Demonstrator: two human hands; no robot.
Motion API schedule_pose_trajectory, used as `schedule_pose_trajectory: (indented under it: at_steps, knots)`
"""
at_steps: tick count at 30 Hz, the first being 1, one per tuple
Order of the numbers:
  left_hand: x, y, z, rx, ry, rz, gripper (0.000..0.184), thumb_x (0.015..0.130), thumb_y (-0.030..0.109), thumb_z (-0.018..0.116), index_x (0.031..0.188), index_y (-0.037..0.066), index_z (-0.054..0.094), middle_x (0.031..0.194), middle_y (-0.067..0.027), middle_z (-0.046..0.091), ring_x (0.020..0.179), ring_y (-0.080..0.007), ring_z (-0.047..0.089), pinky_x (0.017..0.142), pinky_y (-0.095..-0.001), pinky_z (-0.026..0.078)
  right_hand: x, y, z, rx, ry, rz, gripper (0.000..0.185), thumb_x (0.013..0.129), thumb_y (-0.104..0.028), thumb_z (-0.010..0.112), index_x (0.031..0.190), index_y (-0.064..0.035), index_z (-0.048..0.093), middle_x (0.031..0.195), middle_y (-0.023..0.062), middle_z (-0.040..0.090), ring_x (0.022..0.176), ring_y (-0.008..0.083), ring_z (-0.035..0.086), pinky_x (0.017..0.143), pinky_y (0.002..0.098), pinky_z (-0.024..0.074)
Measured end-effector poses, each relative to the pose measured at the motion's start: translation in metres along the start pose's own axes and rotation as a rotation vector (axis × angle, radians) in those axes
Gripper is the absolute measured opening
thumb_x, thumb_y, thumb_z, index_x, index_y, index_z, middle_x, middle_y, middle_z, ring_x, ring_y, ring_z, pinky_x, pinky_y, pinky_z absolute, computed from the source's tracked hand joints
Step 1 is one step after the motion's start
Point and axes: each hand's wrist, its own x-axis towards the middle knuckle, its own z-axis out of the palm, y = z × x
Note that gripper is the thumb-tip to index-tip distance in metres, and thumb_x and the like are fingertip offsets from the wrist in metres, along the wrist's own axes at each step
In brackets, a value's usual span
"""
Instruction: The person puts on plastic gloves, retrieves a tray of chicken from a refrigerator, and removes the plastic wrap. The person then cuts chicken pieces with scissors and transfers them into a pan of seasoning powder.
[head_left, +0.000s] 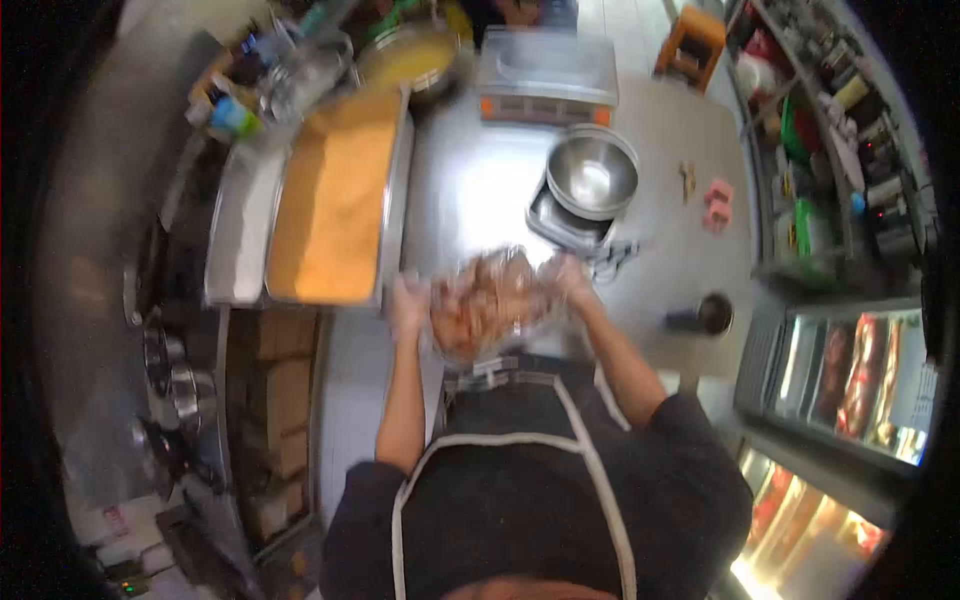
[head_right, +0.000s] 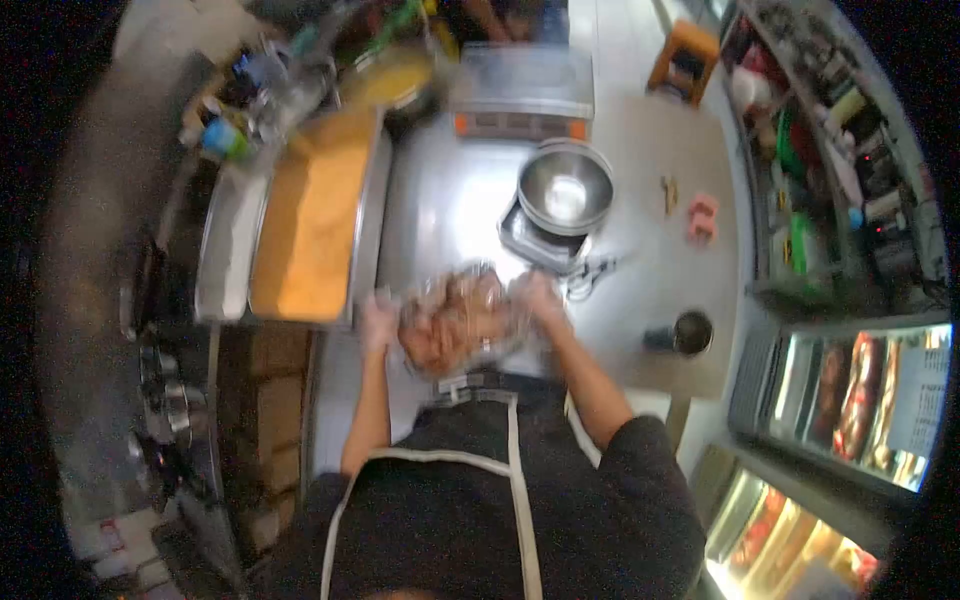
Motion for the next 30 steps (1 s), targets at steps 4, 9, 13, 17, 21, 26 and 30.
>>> schedule_pose_trajectory:
  at_steps: [4,9,13,17,21,26,30]
  knots:
    - [0.002,0.019,-0.006,-0.098,0.033,0.186,0.023,0.081,0.02,0.06,0.099,0.006,0.063,0.098,-0.0194,0.065,0.094,-0.0384,0.061,0.082,-0.0434,0.049,-0.036,-0.029,-0.016,0.09,-0.029,0.302,0.021,0.085,-0.021,0.059,0.082,-0.001,0.063,0.077,0.0134,0.063,0.072,0.0238,0.059,0.068,0.0396,0.0469]
    - [0.031,0.032,0.018,-0.174,0.018,0.463,0.029,0.079,0.017,0.059,0.102,0.001,0.063,0.098,-0.0214,0.066,0.093,-0.036,0.064,0.082,-0.0428,0.05,-0.037,-0.014,0.007,0.216,0.048,0.238,0.023,0.084,-0.023,0.058,0.084,-0.0005,0.063,0.078,0.0133,0.064,0.071,0.0213,0.057,0.07,0.0368,0.0477]
    - [0.034,0.039,0.016,-0.268,-0.033,0.28,0.024,0.082,0.013,0.062,0.103,0.0,0.062,0.092,-0.0101,0.067,0.085,-0.0197,0.063,0.08,-0.0323,0.049,-0.044,-0.033,-0.019,0.278,-0.096,0.286,0.025,0.084,-0.026,0.062,0.087,-0.001,0.064,0.078,0.0138,0.064,0.072,0.0214,0.058,0.071,0.037,0.0475]
    - [0.029,0.024,0.001,-0.505,-0.119,0.301,0.03,0.08,0.02,0.064,0.102,0.0,0.064,0.091,-0.0126,0.068,0.084,-0.0254,0.066,0.078,-0.0365,0.05,-0.044,-0.02,-0.015,0.191,-0.098,0.173,0.03,0.084,-0.03,0.063,0.087,-0.0011,0.064,0.079,0.0139,0.065,0.073,0.0239,0.059,0.071,0.0383,0.0473]
    - [0.021,0.027,-0.037,-0.661,-0.425,0.063,0.033,0.082,0.022,0.066,0.105,-0.001,0.064,0.095,-0.0075,0.068,0.088,-0.018,0.064,0.079,-0.0315,0.05,-0.043,-0.028,-0.025,0.247,-0.195,0.309,0.036,0.085,-0.036,0.062,0.091,-0.0009,0.064,0.085,0.0194,0.065,0.079,0.0309,0.061,0.073,0.0412,0.0468]
    - [0.031,-0.005,-0.045,-0.845,-0.495,-0.014,0.035,0.088,0.018,0.065,0.117,-0.001,0.06,0.106,-0.0073,0.066,0.095,-0.0165,0.063,0.08,-0.0291,0.05,-0.04,0.001,-0.019,0.17,-0.21,0.28,0.042,0.086,-0.039,0.057,0.102,-0.0002,0.06,0.103,0.0241,0.062,0.098,0.0384,0.059,0.089,0.0451,0.0445]
    - [0.013,0.028,-0.074,-1.05,-0.482,0.066,0.037,0.09,0.022,0.065,0.12,0.002,0.059,0.111,-0.0084,0.065,0.099,-0.0212,0.063,0.083,-0.0338,0.05,-0.039,-0.004,-0.021,0.055,-0.134,0.237,0.037,0.086,-0.034,0.057,0.102,-0.001,0.061,0.102,0.0224,0.063,0.096,0.037,0.059,0.086,0.0448,0.0453]
